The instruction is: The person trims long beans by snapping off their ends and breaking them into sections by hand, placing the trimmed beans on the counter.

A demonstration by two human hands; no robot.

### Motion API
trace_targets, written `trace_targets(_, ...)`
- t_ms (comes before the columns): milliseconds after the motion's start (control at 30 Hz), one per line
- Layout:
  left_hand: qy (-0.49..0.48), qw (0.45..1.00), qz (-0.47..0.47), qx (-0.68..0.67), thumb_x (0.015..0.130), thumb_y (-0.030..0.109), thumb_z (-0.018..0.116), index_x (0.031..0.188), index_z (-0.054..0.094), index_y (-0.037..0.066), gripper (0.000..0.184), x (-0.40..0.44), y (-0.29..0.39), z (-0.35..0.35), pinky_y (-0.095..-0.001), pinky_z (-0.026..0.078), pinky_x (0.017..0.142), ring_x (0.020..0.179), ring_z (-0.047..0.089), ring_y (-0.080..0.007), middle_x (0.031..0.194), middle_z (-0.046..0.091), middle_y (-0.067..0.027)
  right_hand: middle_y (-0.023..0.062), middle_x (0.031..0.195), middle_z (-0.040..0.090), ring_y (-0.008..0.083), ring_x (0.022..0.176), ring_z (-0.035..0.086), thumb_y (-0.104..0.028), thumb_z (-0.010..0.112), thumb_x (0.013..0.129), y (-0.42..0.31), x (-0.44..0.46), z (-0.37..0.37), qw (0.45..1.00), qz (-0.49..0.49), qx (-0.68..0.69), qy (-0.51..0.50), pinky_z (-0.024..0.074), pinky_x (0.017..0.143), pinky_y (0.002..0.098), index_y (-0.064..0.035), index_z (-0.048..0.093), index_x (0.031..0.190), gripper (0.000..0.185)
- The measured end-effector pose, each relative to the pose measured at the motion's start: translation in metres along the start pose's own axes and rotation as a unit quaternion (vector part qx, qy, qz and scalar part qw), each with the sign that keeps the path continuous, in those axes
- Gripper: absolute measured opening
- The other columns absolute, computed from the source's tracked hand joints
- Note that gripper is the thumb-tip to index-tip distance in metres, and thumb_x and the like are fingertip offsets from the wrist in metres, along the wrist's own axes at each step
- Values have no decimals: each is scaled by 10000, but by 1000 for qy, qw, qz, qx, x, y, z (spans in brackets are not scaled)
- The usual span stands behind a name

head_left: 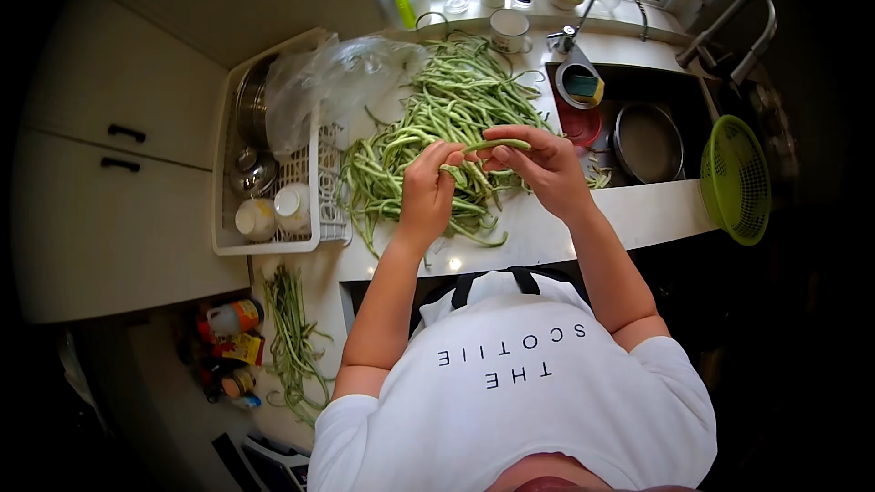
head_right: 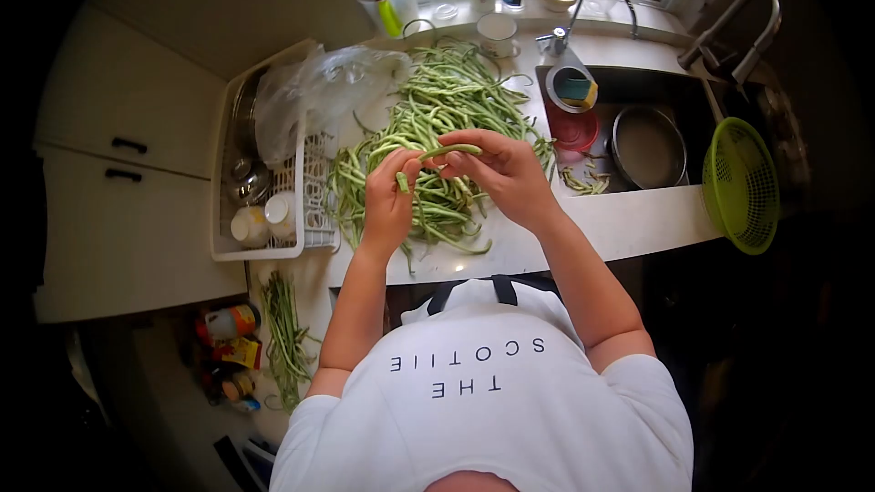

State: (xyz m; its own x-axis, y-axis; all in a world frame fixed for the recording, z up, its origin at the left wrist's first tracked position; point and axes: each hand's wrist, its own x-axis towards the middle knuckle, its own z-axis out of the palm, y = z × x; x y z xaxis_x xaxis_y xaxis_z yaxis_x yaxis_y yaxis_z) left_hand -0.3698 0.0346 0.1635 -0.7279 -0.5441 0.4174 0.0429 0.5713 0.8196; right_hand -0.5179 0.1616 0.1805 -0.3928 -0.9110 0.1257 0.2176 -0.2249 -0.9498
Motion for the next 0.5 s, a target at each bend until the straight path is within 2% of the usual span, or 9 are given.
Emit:
trace_targets(167,2,1000,17,1,946,79,499,996,622,-2,155,13,10,7,-378,472,678,755,614,-323,834,637,-136,117,1062,696,156,980,680,-57,578,984,-11,-10,-23,997,-55,-32,51,566,841,276,60,615,1206,254)
trace_targets(233,-32,998,-18,46,965,118,506,986,623,-2,169,18,16,6,-368,470,661,739,618,-305,855,654,-123,116,1042,705,149,974,681,-47,580,978,-18,-11,-27,993,-74,-54,73,564,810,264,52,623,1202,249)
trace_targets(267,-11,997,53,53,1003,167,485,971,622,2,216,21,12,9,-361,461,636,700,610,-281,836,651,-111,122,1034,708,143,971,682,-42,585,972,-21,-12,-32,986,-79,-127,73,560,795,257,48,624,1205,252)
trace_targets(300,-12,997,55,53,1003,167,485,971,622,2,216,23,15,9,-361,461,636,700,610,-281,836,651,-111,127,1025,711,137,967,683,-37,590,966,-23,-12,-36,974,-83,-199,72,555,780,249,45,625,1207,257)
trace_targets(367,-9,1000,-22,19,1035,221,460,941,630,21,279,24,23,8,-364,455,631,714,616,-223,819,640,-108,120,1020,716,139,968,682,-47,591,967,-21,-7,-41,970,-109,-204,71,546,790,252,38,622,1217,267)
trace_targets(400,-7,999,-24,22,1035,221,460,941,630,21,279,25,22,8,-364,455,631,714,616,-223,819,640,-108,114,1015,721,140,968,680,-57,591,967,-18,-4,-42,967,-134,-208,67,536,800,255,32,619,1227,277)
trace_targets(433,-7,996,-38,-83,1048,224,437,987,589,32,253,27,22,6,-352,464,692,764,620,-200,854,653,-111,114,1015,721,140,968,680,-57,591,967,-16,-1,-39,968,-132,-204,63,536,800,255,32,619,1227,277)
trace_targets(500,-4,955,-64,-289,1074,231,390,1078,508,55,212,31,21,4,-327,480,813,864,629,-154,925,677,-117,112,1154,685,170,1053,644,-93,541,1006,-12,7,-27,979,-63,-194,-4,501,928,302,11,572,1303,316)
